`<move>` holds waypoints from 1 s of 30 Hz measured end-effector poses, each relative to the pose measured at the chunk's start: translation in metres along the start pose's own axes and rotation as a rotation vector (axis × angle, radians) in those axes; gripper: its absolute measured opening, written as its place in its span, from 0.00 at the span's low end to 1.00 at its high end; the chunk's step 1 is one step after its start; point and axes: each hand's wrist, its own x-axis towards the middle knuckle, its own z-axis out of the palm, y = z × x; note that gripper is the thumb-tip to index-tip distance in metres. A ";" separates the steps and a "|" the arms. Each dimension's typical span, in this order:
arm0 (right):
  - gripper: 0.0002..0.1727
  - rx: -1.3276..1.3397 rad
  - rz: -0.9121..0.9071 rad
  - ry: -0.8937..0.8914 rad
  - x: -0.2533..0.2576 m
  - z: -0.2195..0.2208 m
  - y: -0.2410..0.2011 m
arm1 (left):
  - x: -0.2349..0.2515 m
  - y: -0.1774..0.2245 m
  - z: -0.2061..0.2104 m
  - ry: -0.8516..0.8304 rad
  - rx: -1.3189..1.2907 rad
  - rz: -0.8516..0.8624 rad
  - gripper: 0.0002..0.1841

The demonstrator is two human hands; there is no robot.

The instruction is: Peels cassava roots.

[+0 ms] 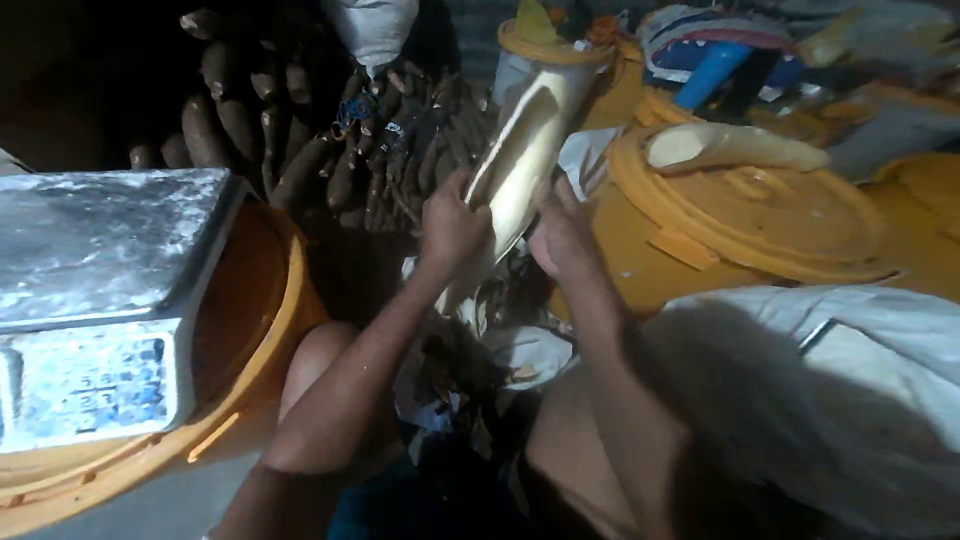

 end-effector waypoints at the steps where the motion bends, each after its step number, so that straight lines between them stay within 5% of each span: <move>1: 0.45 -0.061 -0.017 0.048 -0.002 0.011 0.000 | -0.001 -0.002 -0.001 0.011 0.058 0.029 0.21; 3: 0.54 -0.091 -0.051 0.175 0.003 0.027 0.009 | -0.001 -0.008 -0.001 0.009 0.129 0.084 0.23; 6: 0.54 -0.134 -0.035 0.242 0.010 0.032 0.025 | 0.004 -0.011 -0.010 -0.037 0.149 0.061 0.28; 15: 0.54 -0.242 -0.043 0.159 0.005 0.038 0.023 | 0.008 -0.013 -0.020 0.034 0.056 -0.017 0.11; 30: 0.55 -0.346 0.067 0.140 -0.003 0.045 0.022 | 0.015 -0.012 -0.030 0.155 0.064 0.032 0.14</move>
